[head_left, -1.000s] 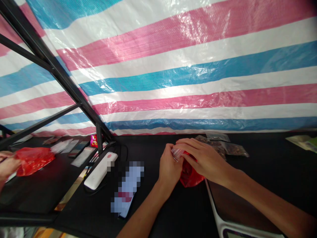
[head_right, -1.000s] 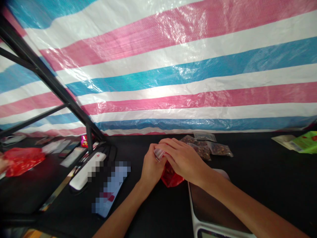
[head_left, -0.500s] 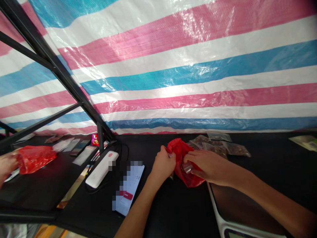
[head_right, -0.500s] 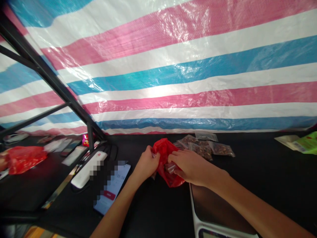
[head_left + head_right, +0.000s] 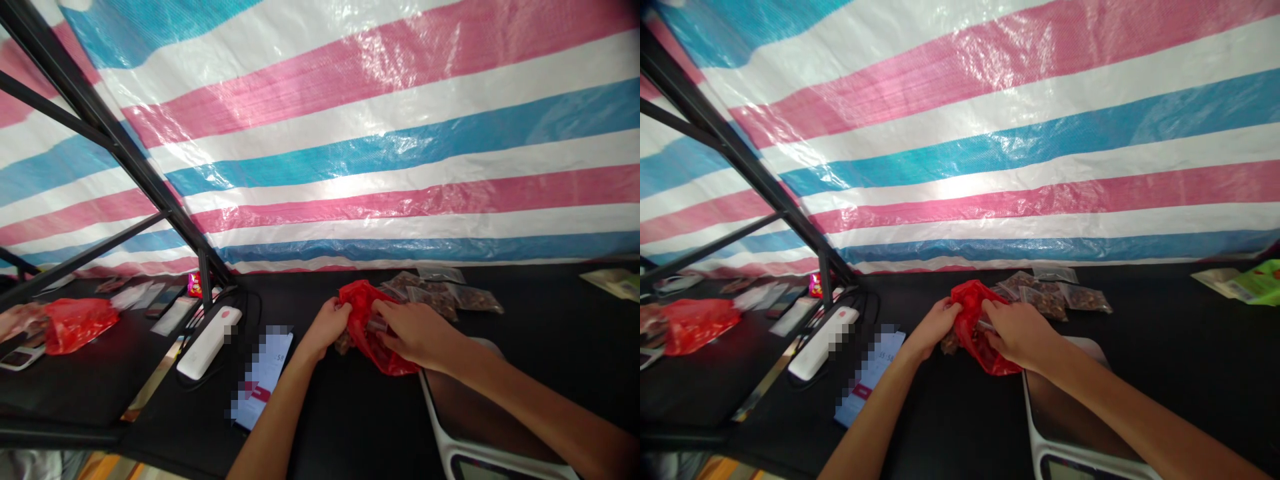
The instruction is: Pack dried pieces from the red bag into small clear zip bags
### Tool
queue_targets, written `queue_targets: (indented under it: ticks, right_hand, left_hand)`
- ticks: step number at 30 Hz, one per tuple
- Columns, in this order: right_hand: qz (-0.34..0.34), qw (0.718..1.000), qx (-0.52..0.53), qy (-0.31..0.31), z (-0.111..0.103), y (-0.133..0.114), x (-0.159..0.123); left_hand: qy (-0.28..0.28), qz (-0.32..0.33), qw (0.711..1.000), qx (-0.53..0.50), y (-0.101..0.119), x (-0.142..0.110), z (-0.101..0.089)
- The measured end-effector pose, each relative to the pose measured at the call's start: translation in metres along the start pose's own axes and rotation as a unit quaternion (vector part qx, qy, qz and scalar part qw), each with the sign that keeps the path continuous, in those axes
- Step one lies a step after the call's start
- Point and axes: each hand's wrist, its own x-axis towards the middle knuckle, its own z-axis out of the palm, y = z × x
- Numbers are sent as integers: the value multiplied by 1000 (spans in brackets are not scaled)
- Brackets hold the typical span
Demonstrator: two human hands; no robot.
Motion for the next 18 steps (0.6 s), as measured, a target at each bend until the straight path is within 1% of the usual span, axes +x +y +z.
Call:
queue_targets:
  ticks: [4,7,10,13,18]
  right_hand:
    - [19,999,-29,31,6,7,3]
    - [18,998,-51,40,10,11,5]
    - [12,998,-59,36,11,11,6]
    - [14,998,-47,32,11,10,6]
    - [8,1000,2,29,10,8,5]
  left_hand:
    - [-29,-2,999,-42,2,0,1]
    - [-14,15,997,-70,2,2,1]
    - [4,25,997,-70,2,3,1]
    - [-6,19,997,-76,2,2,1]
    - [-27,9,996,-85,1,3,2]
